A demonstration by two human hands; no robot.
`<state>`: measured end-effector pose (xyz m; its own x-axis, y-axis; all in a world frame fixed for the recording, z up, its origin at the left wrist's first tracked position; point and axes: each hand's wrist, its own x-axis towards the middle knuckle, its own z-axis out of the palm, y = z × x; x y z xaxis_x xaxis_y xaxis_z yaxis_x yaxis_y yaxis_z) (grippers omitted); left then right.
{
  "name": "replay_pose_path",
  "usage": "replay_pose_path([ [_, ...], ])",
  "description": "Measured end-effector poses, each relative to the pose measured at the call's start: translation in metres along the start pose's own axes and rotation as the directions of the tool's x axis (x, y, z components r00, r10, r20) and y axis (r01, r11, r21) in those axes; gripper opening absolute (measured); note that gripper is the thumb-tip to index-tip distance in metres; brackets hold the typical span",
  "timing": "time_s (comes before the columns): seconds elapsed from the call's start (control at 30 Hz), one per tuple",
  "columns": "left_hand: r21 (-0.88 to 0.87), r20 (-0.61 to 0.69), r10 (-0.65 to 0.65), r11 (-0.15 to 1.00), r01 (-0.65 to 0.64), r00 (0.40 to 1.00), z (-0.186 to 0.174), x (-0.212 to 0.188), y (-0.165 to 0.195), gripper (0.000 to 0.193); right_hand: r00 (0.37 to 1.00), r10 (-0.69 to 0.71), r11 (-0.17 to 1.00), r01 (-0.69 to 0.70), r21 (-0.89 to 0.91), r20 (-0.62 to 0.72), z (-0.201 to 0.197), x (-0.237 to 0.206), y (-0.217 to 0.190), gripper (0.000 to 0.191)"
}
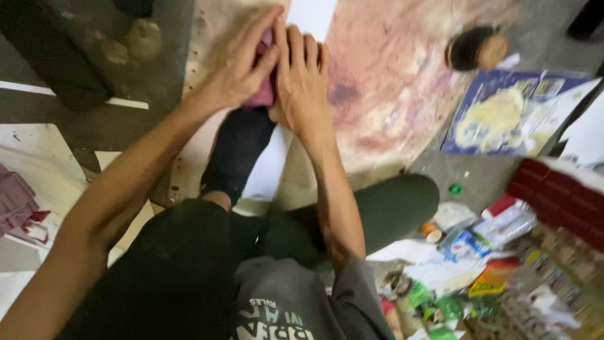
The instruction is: The person wraps small red rectangular items with white paper while sitting on the floor. They fold the paper around each item, smooth the edges, and place the wrapped packages aside.
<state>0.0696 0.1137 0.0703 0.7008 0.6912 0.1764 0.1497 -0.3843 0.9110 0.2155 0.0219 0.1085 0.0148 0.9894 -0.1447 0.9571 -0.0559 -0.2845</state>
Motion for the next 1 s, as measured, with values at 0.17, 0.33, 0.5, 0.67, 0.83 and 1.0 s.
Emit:
replay_pose_path([
  [0.17, -0.031, -0.036, -0.171, 0.985, 0.17, 0.985, 0.017, -0.016, -0.04, 0.044, 0.983, 0.142, 0.949, -0.103, 0.296, -0.113, 0.019, -0.018, -0.018, 0.14],
  [0.33, -0.065, -0.043, -0.15, 0.987, 0.147, 0.988, 0.02, -0.022, -0.046, 0.039, 0.989, 0.115, 0.976, -0.095, 0.195, -0.096, 0.035, -0.053, -0.028, 0.128],
  [0.5, -0.206, -0.023, -0.258, 0.947, 0.248, 0.966, 0.019, -0.021, -0.041, 0.045, 0.98, 0.132, 0.903, -0.056, 0.425, -0.151, 0.049, -0.08, -0.018, 0.134],
  [0.67, -0.447, 0.02, -0.232, 0.868, 0.217, 0.972, 0.023, -0.038, -0.046, 0.054, 0.897, 0.384, 0.528, -0.02, 0.849, -0.218, 0.064, -0.071, -0.005, 0.126],
  [0.83, -0.518, 0.091, -0.522, 0.702, 0.488, 0.848, 0.04, -0.047, -0.056, 0.068, 0.905, 0.354, 0.374, 0.093, 0.923, -0.234, 0.075, -0.053, -0.002, 0.131],
  [1.0, -0.403, -0.057, -0.256, 0.89, 0.212, 0.965, 0.051, -0.052, -0.047, 0.073, 0.892, 0.388, 0.553, -0.025, 0.833, -0.231, 0.075, -0.052, -0.012, 0.125],
])
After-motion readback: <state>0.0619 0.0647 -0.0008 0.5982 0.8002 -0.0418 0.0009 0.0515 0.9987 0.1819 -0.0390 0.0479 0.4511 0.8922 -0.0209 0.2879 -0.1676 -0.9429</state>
